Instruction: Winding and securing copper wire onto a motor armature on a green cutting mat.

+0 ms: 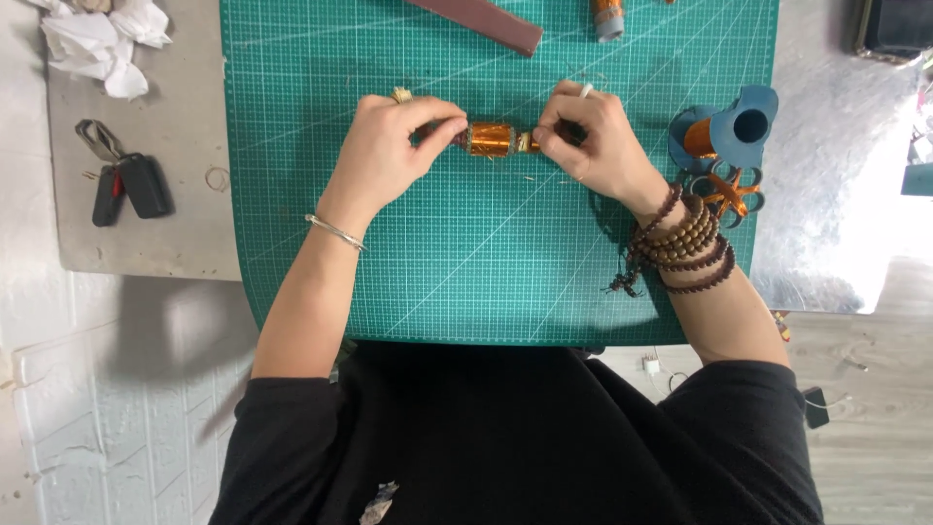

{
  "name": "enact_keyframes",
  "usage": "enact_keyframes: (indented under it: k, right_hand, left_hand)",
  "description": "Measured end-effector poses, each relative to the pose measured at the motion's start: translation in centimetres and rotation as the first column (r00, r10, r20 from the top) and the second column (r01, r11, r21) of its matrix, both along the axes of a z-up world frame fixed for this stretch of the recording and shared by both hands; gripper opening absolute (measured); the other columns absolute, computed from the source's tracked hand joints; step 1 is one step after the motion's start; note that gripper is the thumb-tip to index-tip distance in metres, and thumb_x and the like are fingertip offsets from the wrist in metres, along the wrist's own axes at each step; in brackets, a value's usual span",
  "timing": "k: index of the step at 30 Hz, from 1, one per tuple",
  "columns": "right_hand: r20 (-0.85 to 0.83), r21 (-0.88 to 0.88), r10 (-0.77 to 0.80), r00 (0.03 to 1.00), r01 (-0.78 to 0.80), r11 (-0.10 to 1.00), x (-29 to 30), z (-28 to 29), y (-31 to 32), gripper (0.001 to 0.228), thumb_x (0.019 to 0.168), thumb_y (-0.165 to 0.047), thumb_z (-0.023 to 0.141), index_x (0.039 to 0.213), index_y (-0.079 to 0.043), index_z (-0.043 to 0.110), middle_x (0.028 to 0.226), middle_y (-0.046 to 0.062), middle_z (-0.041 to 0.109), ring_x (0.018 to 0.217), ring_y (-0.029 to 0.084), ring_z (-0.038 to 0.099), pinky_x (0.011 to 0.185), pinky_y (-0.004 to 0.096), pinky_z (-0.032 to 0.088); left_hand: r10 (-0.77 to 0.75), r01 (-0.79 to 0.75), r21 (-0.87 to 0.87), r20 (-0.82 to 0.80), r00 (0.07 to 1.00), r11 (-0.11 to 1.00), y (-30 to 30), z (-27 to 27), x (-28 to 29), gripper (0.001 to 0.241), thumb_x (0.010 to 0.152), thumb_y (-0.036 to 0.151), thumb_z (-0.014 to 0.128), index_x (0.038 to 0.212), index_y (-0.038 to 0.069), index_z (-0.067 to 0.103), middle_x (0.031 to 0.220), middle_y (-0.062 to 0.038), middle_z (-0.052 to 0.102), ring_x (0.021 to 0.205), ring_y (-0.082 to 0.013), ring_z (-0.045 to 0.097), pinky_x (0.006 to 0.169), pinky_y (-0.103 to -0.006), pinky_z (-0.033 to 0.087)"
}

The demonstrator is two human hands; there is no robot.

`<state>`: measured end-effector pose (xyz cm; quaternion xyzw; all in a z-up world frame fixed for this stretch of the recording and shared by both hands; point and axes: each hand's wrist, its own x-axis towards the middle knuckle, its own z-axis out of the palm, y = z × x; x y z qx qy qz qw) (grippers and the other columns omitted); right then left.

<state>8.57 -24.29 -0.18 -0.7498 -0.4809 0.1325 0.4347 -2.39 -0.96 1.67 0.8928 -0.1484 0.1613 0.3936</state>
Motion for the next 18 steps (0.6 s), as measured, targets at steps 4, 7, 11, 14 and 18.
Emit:
enact_keyframes:
  k: [4,7,11,14,18]
  right_hand:
    - [-0.016,-0.018,-0.015,1.000,0.015,1.000,0.04,-0.13,-0.05,0.014,0.089,-0.002,0.055,0.075,-0.001,0.053,0.075,0.008,0.051,0.070,0.018,0.045,0.056,0.028,0.036]
    - [-0.011,-0.017,-0.011,1.000,0.011,1.000,0.18,-0.35,-0.14,0.014,0.088,-0.003,0.054,0.074,-0.001,0.052,0.073,0.008,0.052,0.070,0.018,0.044,0.055,0.028,0.036]
    - [0.012,-0.016,0.010,1.000,-0.010,1.000,0.07,-0.73,-0.35,0.012,0.089,-0.002,0.054,0.077,0.001,0.054,0.077,0.009,0.050,0.065,0.017,0.042,0.053,0.028,0.033]
    - [0.019,-0.019,0.001,1.000,0.000,1.000,0.18,-0.66,-0.27,0.012,0.089,-0.002,0.054,0.077,0.000,0.054,0.074,0.009,0.051,0.070,0.019,0.044,0.057,0.030,0.035]
    - [0.004,-0.017,0.000,1.000,0.000,1.000,0.10,-0.38,-0.21,0.013,0.089,-0.001,0.053,0.075,0.000,0.053,0.073,0.009,0.051,0.071,0.020,0.044,0.058,0.030,0.036]
  left_hand:
    - [0.024,-0.024,0.014,0.006,1.000,1.000,0.36,-0.30,0.04,0.013,0.097,0.011,0.059,0.093,0.003,0.068,0.082,-0.001,0.071,0.051,-0.0116,0.053,0.060,-0.0269,0.043]
    - [0.023,-0.023,0.018,-0.016,1.000,1.000,0.48,-0.10,0.03,0.014,0.098,0.010,0.057,0.091,0.002,0.067,0.077,-0.002,0.069,0.047,-0.0119,0.048,0.057,-0.0277,0.041]
    - [0.000,0.001,0.054,-0.011,1.000,0.999,0.42,-0.23,-0.10,0.015,0.099,0.009,0.057,0.091,0.001,0.067,0.080,-0.004,0.069,0.057,-0.0140,0.056,0.057,-0.0277,0.044]
    - [0.003,-0.003,0.069,0.007,1.000,0.998,0.44,-0.23,-0.04,0.014,0.099,0.008,0.058,0.091,0.001,0.066,0.078,-0.003,0.068,0.058,-0.0137,0.056,0.055,-0.0268,0.044]
    - [0.015,-0.019,0.133,0.036,0.999,0.991,0.50,-0.64,-0.03,0.015,0.100,0.012,0.058,0.091,0.003,0.066,0.075,-0.001,0.067,0.054,-0.0135,0.051,0.053,-0.0283,0.041]
